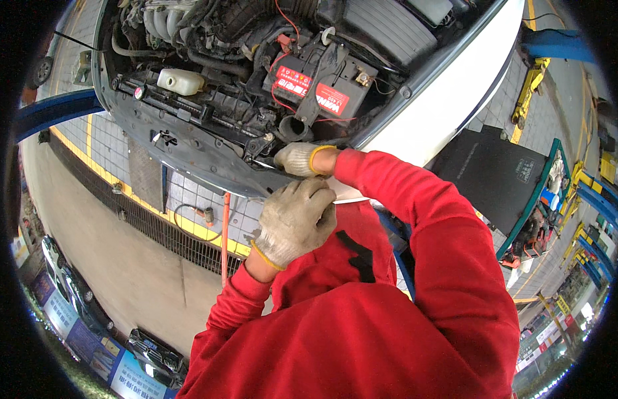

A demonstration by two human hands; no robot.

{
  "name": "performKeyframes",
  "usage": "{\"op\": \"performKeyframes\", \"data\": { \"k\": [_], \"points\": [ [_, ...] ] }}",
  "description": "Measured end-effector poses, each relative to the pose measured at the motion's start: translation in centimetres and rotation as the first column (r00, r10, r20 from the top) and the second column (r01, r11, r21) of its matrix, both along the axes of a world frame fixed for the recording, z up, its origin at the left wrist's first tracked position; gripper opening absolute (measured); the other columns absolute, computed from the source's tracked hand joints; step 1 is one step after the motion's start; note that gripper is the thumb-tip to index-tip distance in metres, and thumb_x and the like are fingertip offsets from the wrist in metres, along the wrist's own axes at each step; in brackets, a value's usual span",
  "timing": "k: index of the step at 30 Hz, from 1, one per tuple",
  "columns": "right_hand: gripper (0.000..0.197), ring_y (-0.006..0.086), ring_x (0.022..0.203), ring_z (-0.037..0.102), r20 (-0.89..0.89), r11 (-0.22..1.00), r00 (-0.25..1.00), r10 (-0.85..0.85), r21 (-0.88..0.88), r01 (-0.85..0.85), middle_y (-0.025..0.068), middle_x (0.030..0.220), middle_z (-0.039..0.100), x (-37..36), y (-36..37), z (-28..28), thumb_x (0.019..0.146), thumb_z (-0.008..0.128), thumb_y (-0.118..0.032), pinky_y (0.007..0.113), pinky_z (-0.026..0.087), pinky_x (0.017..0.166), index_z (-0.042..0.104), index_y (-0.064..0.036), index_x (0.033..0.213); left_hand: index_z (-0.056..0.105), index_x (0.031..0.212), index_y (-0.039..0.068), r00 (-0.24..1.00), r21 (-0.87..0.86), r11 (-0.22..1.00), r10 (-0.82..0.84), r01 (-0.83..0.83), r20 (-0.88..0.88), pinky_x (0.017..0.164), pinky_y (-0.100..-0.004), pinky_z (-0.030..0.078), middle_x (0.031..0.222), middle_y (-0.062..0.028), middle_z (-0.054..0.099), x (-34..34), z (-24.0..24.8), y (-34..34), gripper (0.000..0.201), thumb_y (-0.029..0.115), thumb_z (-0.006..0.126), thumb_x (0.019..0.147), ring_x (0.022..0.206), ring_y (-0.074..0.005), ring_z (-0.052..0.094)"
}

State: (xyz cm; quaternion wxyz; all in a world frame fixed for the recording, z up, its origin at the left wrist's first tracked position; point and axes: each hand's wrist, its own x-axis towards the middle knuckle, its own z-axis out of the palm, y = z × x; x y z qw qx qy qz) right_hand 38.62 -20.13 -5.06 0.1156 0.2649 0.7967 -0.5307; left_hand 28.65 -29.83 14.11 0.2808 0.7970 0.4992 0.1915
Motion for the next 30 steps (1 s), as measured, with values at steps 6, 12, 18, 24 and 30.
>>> {"op": "performKeyframes", "data": {
  "k": [6,12,18,24,30],
  "points": [
    [0.040,0.0471,0.111,0.079,0.054,0.999,0.997,-0.053,0.017,0.052,0.0248,0.118,0.083,0.3,0.2,1.5,0.092,0.068,-0.010,0.053,0.060,0.097,0.082,-0.0070,0.130,0.072,0.104,0.011,1.000,-0.088,0.996,0.011,-0.009,0.021,0.081,-0.0475,0.064,0.114,-0.0080,0.074,0.0,0.1,-0.2,0.020,0.017,0.085,0.090,0.100,-0.0334,0.076],
    [0.036,0.0464,0.112,0.079,-0.055,0.990,0.989,-0.135,-0.033,0.134,0.0234,0.118,0.083,0.5,-0.7,0.5,0.095,0.071,-0.018,0.053,0.061,0.097,0.083,-0.0088,0.128,0.072,0.104,0.011,0.999,-0.092,0.995,0.028,-0.026,0.024,0.083,-0.0478,0.064,0.114,-0.0075,0.076,0.1,0.3,-0.2,0.021,0.013,0.085,0.088,0.101,-0.0348,0.077],
    [0.032,0.0438,0.108,0.080,0.040,0.987,0.989,-0.143,0.083,0.139,0.0196,0.113,0.084,0.6,0.9,2.4,0.100,0.073,-0.033,0.054,0.062,0.095,0.086,-0.0105,0.118,0.072,0.102,0.012,1.000,-0.100,0.995,0.024,-0.023,0.013,0.082,-0.0468,0.064,0.113,-0.0062,0.076,0.1,0.1,-0.3,0.019,0.012,0.085,0.088,0.098,-0.0332,0.077],
    [0.035,0.0423,0.107,0.080,0.124,0.965,0.968,-0.216,0.176,0.193,0.0177,0.111,0.085,-0.1,3.3,4.8,0.097,0.073,-0.039,0.053,0.062,0.095,0.087,-0.0113,0.114,0.073,0.103,0.012,1.000,-0.073,0.997,0.022,-0.020,0.021,0.082,-0.0463,0.064,0.114,-0.0058,0.076,0.0,0.1,-0.3,0.020,0.012,0.086,0.087,0.098,-0.0325,0.077],
    [0.033,0.0417,0.106,0.080,0.158,0.954,0.949,-0.273,0.168,0.247,0.0172,0.110,0.085,0.0,3.6,5.1,0.095,0.077,-0.040,0.053,0.063,0.093,0.087,-0.0116,0.109,0.073,0.104,0.011,0.998,-0.061,0.998,0.023,-0.020,0.056,0.082,-0.0467,0.063,0.113,-0.0059,0.075,-0.2,-0.2,-0.4,0.021,0.013,0.086,0.087,0.098,-0.0326,0.077]
  ]
}}
